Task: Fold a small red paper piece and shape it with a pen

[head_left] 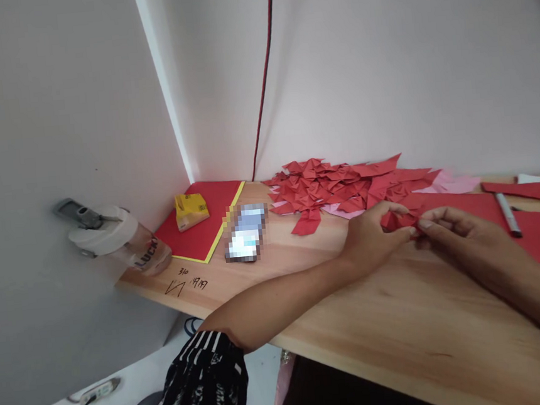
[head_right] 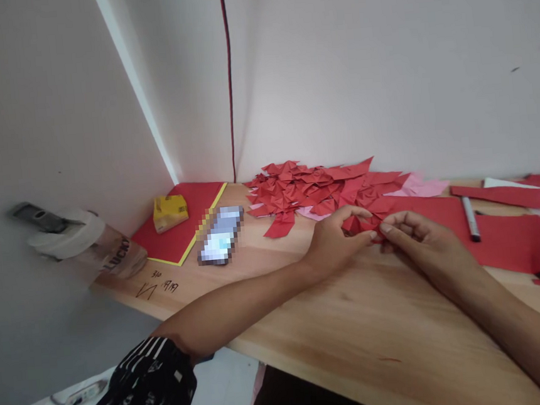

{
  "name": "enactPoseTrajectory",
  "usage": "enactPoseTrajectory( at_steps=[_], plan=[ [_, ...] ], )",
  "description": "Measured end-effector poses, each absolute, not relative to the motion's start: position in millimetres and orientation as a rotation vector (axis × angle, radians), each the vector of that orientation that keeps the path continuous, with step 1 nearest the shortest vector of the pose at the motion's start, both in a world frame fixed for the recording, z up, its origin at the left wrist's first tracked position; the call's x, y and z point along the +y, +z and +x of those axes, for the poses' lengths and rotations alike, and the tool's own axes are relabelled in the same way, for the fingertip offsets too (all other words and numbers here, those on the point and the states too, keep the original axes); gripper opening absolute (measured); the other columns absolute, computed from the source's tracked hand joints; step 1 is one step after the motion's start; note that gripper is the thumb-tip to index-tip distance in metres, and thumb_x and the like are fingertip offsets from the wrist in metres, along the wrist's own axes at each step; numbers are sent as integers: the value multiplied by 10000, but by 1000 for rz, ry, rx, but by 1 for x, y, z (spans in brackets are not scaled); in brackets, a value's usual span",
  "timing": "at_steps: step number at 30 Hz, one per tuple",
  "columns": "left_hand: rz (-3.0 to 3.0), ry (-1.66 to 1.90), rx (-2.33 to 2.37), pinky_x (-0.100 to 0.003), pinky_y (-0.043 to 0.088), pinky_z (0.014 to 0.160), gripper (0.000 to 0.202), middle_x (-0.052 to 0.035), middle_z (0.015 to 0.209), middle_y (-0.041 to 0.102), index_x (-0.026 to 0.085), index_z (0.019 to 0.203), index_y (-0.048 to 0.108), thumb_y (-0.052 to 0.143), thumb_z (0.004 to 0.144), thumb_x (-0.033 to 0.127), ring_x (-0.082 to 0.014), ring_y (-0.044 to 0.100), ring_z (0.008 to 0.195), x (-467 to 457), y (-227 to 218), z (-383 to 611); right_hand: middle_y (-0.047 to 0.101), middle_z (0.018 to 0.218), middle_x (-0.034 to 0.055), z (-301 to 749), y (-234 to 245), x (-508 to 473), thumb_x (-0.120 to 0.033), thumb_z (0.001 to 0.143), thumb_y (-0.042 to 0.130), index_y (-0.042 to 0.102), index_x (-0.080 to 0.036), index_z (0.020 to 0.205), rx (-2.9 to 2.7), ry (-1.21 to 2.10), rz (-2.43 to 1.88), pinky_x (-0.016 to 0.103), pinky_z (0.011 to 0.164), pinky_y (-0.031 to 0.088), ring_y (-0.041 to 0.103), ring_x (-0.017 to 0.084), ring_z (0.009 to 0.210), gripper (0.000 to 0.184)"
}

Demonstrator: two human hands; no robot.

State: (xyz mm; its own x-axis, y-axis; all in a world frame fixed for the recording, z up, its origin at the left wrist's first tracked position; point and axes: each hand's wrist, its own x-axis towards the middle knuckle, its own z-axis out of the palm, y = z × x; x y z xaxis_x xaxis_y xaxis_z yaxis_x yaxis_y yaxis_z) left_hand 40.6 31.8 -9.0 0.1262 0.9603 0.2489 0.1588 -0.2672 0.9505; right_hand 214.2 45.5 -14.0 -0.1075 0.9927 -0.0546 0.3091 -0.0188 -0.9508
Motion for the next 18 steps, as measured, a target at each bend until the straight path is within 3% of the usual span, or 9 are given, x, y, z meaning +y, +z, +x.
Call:
enactPoseTrajectory(
  at_steps=[7,12,18],
  plan=[
    [1450,1259,1122,-263,485,718,358,-14,1041,665,252,1117,605,675,767,284,-113,601,716,32,-16,39,652,698,30,213,-9,42,-687,658,714,595,-253,831,-1452,1240,-1452,277,624,434,578,174,673,482],
    [1408,1248,1136,-256,480,686,346,-16,973,669,249,1112,620,672,773,295,-111,588,672,32,-14,38,628,673,56,207,0,39,-700,584,746,596,-274,780,-1383,1270,-1476,323,559,446,578,212,631,493],
    [1388,1284,1128,-237,476,681,351,-22,1070,670,245,1108,623,678,763,288,-96,596,671,34,-16,38,637,707,63,203,3,35,-716,629,701,584,-283,821,-1447,1215,-1498,319,542,423,566,207,630,488]
  ],
)
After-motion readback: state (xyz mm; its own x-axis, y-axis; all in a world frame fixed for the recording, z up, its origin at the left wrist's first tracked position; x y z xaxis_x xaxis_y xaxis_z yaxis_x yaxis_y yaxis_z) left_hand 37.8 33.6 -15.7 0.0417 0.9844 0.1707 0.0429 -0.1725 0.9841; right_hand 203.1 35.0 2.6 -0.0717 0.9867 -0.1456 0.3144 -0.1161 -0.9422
